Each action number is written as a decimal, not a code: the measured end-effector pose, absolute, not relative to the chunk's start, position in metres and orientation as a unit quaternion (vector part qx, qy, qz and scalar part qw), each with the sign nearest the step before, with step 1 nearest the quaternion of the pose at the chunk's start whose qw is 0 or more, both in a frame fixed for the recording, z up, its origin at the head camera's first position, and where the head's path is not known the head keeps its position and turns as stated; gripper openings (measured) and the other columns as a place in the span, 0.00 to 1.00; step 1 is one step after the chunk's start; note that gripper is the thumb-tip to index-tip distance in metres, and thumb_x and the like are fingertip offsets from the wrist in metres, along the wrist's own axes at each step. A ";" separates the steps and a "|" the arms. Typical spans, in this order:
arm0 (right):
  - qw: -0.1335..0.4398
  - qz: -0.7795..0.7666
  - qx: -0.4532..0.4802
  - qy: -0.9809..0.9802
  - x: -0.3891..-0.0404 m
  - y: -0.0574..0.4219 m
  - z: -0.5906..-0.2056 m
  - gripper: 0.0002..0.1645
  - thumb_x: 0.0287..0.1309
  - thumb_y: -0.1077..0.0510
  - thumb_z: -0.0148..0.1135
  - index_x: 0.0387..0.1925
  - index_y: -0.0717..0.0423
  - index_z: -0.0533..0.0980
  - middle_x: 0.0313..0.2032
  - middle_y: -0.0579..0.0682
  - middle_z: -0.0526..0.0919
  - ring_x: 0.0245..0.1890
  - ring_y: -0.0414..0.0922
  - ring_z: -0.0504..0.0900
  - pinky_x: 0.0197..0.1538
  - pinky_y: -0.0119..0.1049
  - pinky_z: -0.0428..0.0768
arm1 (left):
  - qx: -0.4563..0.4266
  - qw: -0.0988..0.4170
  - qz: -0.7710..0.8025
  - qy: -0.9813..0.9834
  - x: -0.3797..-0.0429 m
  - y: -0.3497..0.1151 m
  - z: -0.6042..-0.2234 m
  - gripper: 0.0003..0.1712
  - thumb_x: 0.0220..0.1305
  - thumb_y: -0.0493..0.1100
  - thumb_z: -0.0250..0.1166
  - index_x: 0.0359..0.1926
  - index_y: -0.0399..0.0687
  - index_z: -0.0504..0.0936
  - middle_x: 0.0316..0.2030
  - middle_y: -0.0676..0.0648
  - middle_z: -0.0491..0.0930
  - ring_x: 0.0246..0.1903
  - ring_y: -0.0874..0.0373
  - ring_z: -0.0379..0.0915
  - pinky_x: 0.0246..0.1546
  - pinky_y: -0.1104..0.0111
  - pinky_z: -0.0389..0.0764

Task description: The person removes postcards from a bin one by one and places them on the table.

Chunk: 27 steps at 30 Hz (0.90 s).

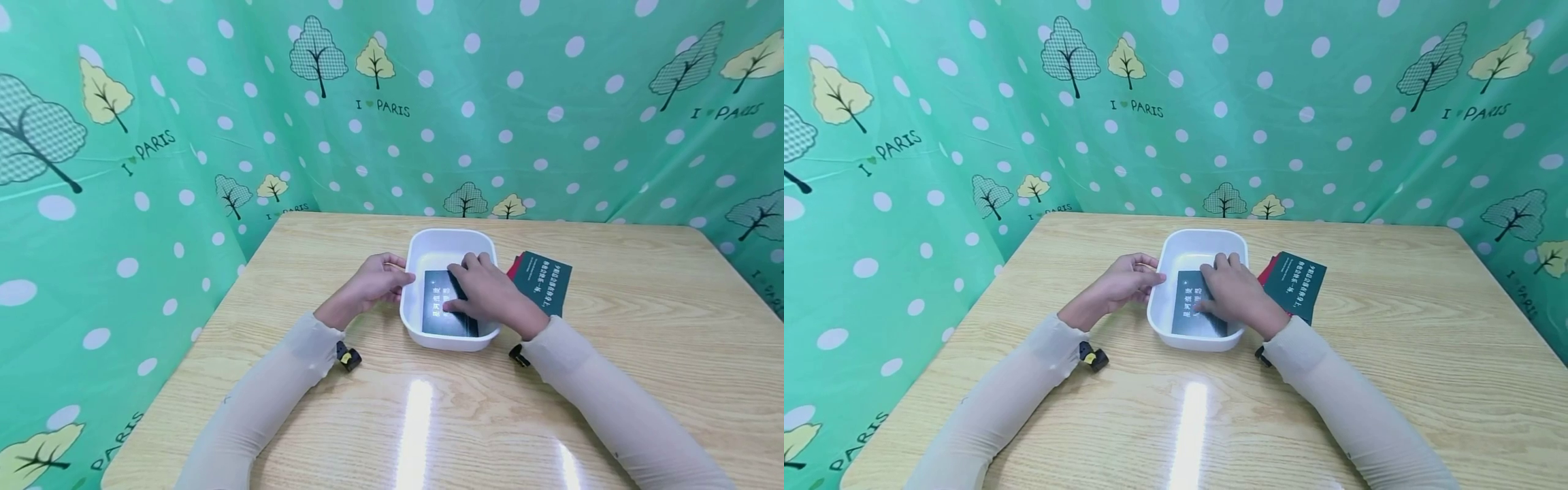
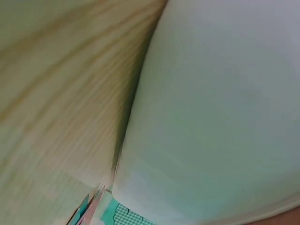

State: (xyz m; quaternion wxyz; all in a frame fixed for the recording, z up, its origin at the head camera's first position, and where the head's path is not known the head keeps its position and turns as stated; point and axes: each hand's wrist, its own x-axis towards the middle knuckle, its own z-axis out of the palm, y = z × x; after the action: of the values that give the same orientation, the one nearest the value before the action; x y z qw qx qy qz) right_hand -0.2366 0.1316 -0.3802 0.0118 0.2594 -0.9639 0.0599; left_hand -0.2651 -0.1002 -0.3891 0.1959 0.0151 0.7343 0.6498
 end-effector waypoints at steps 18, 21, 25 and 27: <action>0.039 0.250 0.230 -0.940 -0.238 0.126 -0.369 0.17 0.70 0.56 0.56 0.55 0.62 0.71 0.45 0.54 0.76 0.42 0.47 0.74 0.48 0.43 0.79 | 0.017 0.198 0.645 0.738 -0.265 -0.101 -0.388 0.21 0.61 0.34 0.66 0.53 0.38 0.69 0.36 0.41 0.78 0.23 0.57 0.74 0.25 0.67 0.79; 0.042 0.283 0.250 -0.925 -0.237 0.128 -0.364 0.11 0.72 0.64 0.50 0.51 0.63 0.72 0.42 0.54 0.77 0.41 0.48 0.76 0.45 0.43 0.79 | 0.017 0.197 0.644 0.739 -0.265 -0.101 -0.388 0.21 0.62 0.33 0.66 0.53 0.38 0.69 0.36 0.41 0.78 0.23 0.57 0.73 0.25 0.67 0.79; 0.030 0.335 0.269 -0.903 -0.236 0.131 -0.355 0.10 0.71 0.67 0.48 0.48 0.62 0.74 0.43 0.53 0.78 0.41 0.47 0.76 0.45 0.42 0.79 | 0.017 0.197 0.648 0.735 -0.265 -0.101 -0.387 0.21 0.61 0.33 0.66 0.53 0.37 0.69 0.34 0.43 0.77 0.23 0.57 0.72 0.24 0.68 0.78; 0.022 0.357 0.276 -0.892 -0.234 0.133 -0.350 0.10 0.71 0.68 0.47 0.48 0.61 0.75 0.43 0.53 0.79 0.41 0.46 0.76 0.45 0.42 0.79 | 0.018 0.197 0.650 0.734 -0.265 -0.101 -0.387 0.21 0.61 0.33 0.66 0.53 0.37 0.69 0.33 0.44 0.77 0.22 0.57 0.72 0.24 0.68 0.79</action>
State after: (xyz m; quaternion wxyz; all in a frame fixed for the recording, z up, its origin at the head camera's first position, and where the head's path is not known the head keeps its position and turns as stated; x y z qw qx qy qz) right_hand -0.2344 0.1331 -0.3505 0.0216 0.2760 -0.8921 0.3571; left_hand -0.2646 -0.1012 -0.3870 0.1972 0.0183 0.7339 0.6497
